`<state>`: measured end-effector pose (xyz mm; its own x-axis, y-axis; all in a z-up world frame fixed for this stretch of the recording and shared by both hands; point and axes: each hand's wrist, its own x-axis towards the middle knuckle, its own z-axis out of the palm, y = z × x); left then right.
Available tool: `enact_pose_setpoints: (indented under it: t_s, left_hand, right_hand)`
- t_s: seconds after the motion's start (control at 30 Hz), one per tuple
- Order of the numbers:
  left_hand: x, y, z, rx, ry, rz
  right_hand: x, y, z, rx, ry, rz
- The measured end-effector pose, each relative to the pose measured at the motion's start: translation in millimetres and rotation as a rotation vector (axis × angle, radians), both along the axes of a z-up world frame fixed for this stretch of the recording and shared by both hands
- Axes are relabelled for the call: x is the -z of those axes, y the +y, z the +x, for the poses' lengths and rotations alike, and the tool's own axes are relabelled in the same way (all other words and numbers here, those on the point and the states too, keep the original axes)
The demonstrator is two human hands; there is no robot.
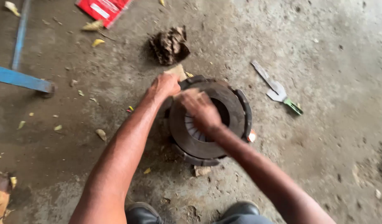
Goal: The recorder uses sandpaper to clean and roughen the surface of a car clutch pressure plate.
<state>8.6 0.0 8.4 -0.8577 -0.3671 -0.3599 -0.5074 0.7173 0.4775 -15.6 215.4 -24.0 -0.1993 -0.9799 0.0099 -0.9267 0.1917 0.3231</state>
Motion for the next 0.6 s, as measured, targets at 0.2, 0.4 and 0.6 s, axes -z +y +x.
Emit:
enact_pose_setpoints:
  t_s: [0.2,0.4,0.6]
  left_hand:
    - [13.2,-13.0,8.2,0.048,0.032,-0.03]
    - [-9.1,-3.2,5.2,0.048,0.07,-0.007]
    - [-10.8,7.4,8.2,0.115,0.399,0.2]
  right_hand:
    - [-9.3,-5.6,3.9,0.163,-0.308,-0.041]
    - [-43.2,11.3,21.7,-0.109,-0.552,-0.541]
    - [-63.4,42.0,2.2,0.768,-2.315,-1.055]
